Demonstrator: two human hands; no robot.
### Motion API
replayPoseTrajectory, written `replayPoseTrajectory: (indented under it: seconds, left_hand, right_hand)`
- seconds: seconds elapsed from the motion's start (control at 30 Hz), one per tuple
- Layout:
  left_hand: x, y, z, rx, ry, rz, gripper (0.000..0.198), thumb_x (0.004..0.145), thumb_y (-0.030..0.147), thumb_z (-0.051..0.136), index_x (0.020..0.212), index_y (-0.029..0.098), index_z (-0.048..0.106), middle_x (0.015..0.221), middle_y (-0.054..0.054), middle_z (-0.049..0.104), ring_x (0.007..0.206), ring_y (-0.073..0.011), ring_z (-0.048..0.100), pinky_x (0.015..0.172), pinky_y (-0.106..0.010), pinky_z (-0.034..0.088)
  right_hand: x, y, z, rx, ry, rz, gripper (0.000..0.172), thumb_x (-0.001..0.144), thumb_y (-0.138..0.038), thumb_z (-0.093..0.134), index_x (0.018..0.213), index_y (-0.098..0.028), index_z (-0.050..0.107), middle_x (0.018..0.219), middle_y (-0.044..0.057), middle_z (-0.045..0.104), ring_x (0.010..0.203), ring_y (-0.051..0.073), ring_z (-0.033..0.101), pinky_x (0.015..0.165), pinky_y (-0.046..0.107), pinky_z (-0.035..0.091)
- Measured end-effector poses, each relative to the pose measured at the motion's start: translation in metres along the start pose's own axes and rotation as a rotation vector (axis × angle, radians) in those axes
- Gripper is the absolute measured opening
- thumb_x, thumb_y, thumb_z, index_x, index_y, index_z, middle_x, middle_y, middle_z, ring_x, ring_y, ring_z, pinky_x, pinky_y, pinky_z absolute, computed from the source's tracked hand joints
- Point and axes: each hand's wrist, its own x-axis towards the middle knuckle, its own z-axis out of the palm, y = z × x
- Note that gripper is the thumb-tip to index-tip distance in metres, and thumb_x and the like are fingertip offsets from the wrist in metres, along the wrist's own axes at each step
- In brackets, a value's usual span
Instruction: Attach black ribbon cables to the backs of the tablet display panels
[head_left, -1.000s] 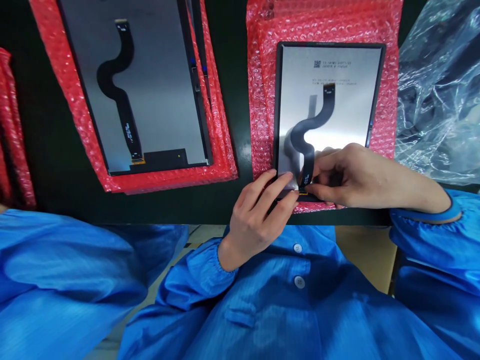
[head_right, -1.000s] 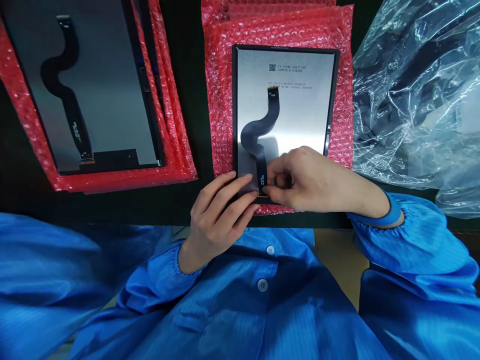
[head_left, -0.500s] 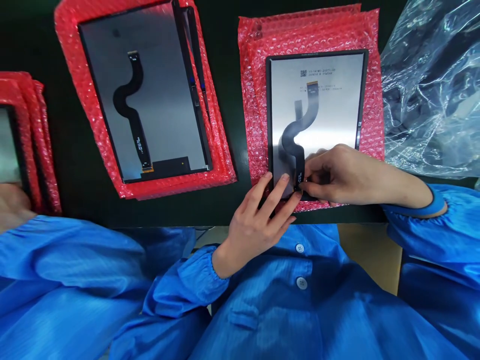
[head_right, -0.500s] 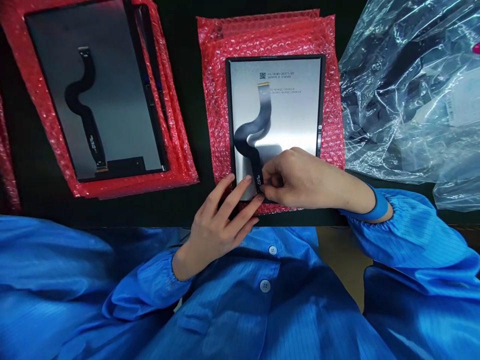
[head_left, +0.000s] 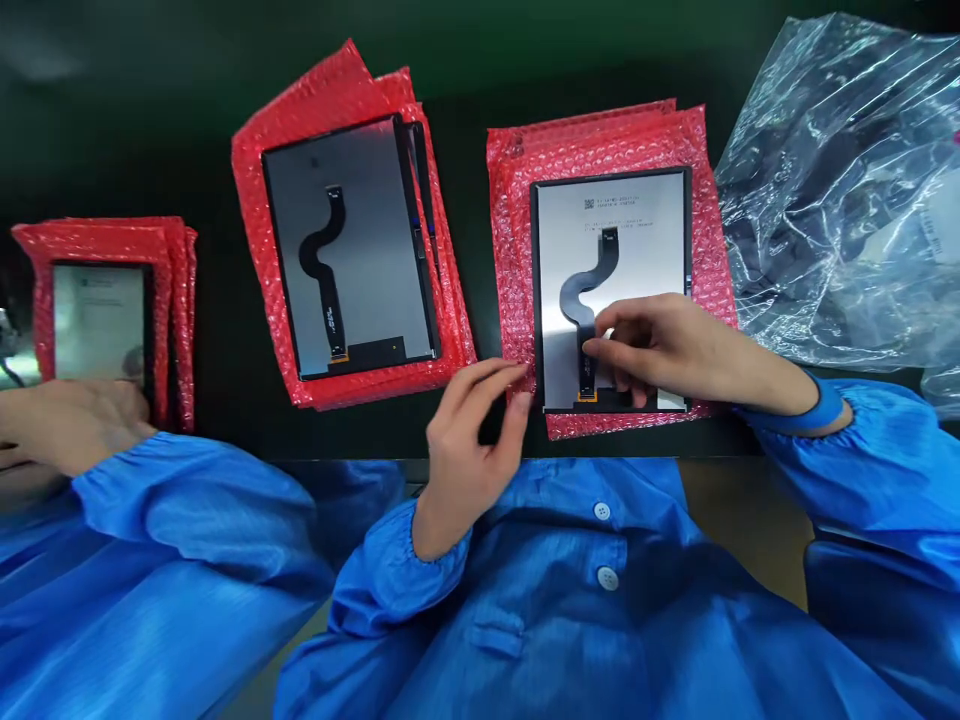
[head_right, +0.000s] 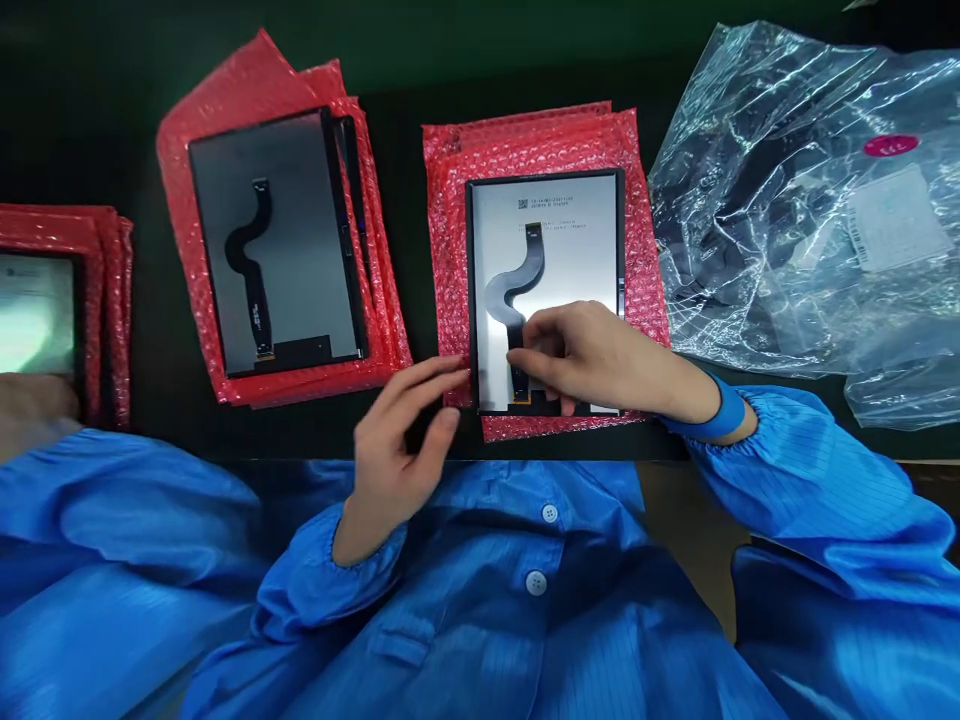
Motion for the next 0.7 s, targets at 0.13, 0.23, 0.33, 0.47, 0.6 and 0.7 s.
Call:
replayPoseTrajectory:
  seconds: [0.13,0.23,0.33,0.47,0.6,0.7]
  left_hand:
    - [0.01,0.001,-0.004,0.169,0.046,-0.169,0.025,0.103,0.036,0.059,0.094,0.018,0.073,0.078,-0.002,0.072,0.065,-0.0135,0.064,0.062,-0.027,0.05]
    - [0.018,0.002,-0.004,0.247,-0.08,-0.315,0.024,0.1,0.041,0.061,0.098,0.019,0.07,0.07,0.001,0.069,0.06,-0.0157,0.064,0.059,-0.028,0.046]
    - [0.025,0.002,-0.002,0.263,-0.163,-0.423,0.022,0.097,0.042,0.065,0.101,0.02,0.065,0.064,0.003,0.065,0.058,-0.0178,0.064,0.058,-0.029,0.043]
    - [0.029,0.0,0.001,0.34,-0.237,-0.435,0.008,0.098,0.029,0.06,0.098,0.021,0.061,0.063,0.004,0.063,0.057,-0.0188,0.062,0.059,-0.03,0.037]
    - [0.03,0.001,0.001,0.275,-0.249,-0.38,0.007,0.099,0.024,0.05,0.093,0.023,0.055,0.071,0.002,0.063,0.06,-0.0179,0.061,0.061,-0.03,0.036]
    - [0.03,0.002,0.001,0.08,-0.202,-0.293,0.013,0.101,0.029,0.044,0.091,0.023,0.048,0.077,0.002,0.061,0.064,-0.0156,0.058,0.064,-0.03,0.04]
  right_hand:
    - [0.004,0.009,-0.001,0.055,0.149,-0.032,0.023,0.099,-0.042,0.064,0.105,-0.019,0.063,0.066,-0.001,0.068,0.05,0.018,0.066,0.05,0.028,0.048]
    - [0.008,0.013,-0.003,-0.078,0.372,-0.12,0.024,0.098,-0.041,0.065,0.105,-0.018,0.066,0.069,0.002,0.069,0.057,0.019,0.067,0.056,0.03,0.049]
    - [0.011,0.014,-0.007,-0.248,0.573,-0.156,0.02,0.096,-0.037,0.064,0.099,-0.018,0.068,0.071,0.003,0.07,0.062,0.019,0.065,0.06,0.031,0.045]
    - [0.014,0.016,-0.012,-0.364,0.571,-0.116,0.024,0.098,-0.04,0.059,0.093,-0.018,0.069,0.071,0.004,0.07,0.063,0.019,0.063,0.061,0.033,0.041]
    - [0.016,0.019,-0.013,-0.401,0.552,-0.102,0.031,0.099,-0.044,0.054,0.093,-0.018,0.069,0.07,0.004,0.07,0.06,0.02,0.061,0.061,0.034,0.039]
    - [0.017,0.021,-0.013,-0.378,0.551,-0.088,0.034,0.099,-0.047,0.052,0.092,-0.018,0.068,0.071,0.005,0.071,0.062,0.021,0.062,0.063,0.035,0.04]
